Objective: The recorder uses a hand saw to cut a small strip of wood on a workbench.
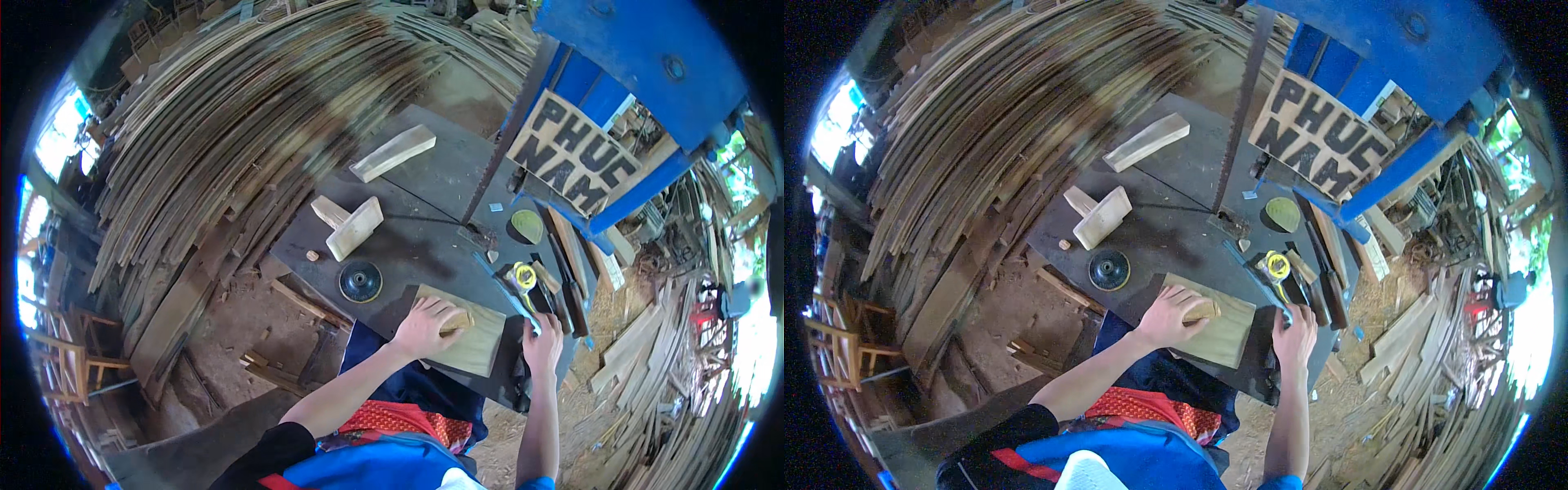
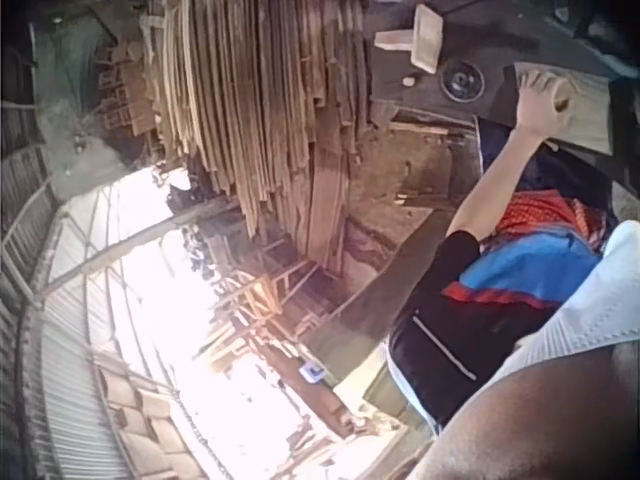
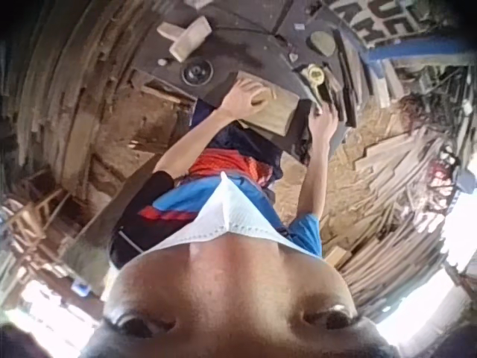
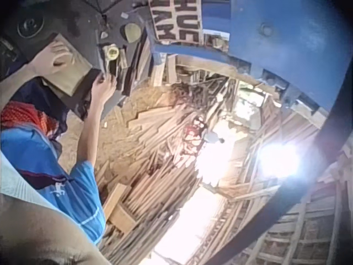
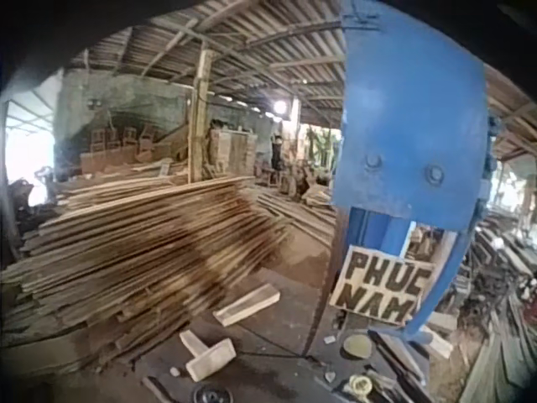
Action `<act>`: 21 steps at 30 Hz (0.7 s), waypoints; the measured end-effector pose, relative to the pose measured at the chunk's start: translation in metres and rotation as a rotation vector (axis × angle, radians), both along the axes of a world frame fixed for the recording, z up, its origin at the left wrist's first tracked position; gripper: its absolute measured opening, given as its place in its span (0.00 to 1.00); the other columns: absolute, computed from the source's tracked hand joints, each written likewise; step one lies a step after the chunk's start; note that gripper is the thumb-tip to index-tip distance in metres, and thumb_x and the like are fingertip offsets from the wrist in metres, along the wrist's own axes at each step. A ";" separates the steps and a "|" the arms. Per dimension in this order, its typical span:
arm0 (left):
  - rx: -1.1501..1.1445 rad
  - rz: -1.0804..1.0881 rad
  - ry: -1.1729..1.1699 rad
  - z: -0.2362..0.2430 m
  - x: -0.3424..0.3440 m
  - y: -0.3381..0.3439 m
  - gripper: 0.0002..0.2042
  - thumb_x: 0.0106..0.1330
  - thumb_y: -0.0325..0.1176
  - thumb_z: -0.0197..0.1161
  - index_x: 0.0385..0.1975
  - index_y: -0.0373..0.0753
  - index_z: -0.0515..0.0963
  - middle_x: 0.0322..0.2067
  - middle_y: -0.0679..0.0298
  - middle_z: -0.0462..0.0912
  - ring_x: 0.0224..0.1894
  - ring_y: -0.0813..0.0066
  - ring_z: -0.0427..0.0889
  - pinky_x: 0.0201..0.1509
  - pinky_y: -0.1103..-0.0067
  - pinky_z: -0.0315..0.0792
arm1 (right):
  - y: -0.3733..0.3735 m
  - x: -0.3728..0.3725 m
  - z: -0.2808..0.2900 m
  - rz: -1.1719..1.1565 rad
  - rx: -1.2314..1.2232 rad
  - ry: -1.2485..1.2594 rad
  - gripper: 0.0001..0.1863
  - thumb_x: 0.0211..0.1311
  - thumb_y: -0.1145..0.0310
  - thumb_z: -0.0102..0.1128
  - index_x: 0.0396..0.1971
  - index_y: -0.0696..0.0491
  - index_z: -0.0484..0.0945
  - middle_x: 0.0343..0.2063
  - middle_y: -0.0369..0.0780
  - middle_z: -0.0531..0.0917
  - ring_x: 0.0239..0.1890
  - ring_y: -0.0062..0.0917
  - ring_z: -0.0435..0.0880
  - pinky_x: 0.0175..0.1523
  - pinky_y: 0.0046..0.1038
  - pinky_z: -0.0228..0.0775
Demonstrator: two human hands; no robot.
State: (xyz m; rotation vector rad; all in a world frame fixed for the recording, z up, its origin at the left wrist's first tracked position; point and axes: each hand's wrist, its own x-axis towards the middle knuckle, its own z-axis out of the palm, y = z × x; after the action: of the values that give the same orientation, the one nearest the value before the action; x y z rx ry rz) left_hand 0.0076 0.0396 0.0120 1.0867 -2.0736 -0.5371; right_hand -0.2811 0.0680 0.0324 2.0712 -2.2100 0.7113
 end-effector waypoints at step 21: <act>-0.005 -0.032 -0.044 0.005 0.000 -0.007 0.17 0.56 0.35 0.71 0.47 0.41 0.81 0.43 0.62 0.83 0.48 0.59 0.79 0.55 0.66 0.70 | 0.004 -0.009 -0.017 -0.240 0.014 -0.011 0.06 0.56 0.67 0.69 0.33 0.50 0.85 0.38 0.36 0.84 0.44 0.35 0.81 0.49 0.36 0.72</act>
State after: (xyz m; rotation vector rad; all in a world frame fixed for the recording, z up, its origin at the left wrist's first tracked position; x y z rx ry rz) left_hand 0.0080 0.0327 0.0173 1.0733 -2.1327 -0.5276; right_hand -0.2902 0.0725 0.0153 1.7677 -2.4185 0.6892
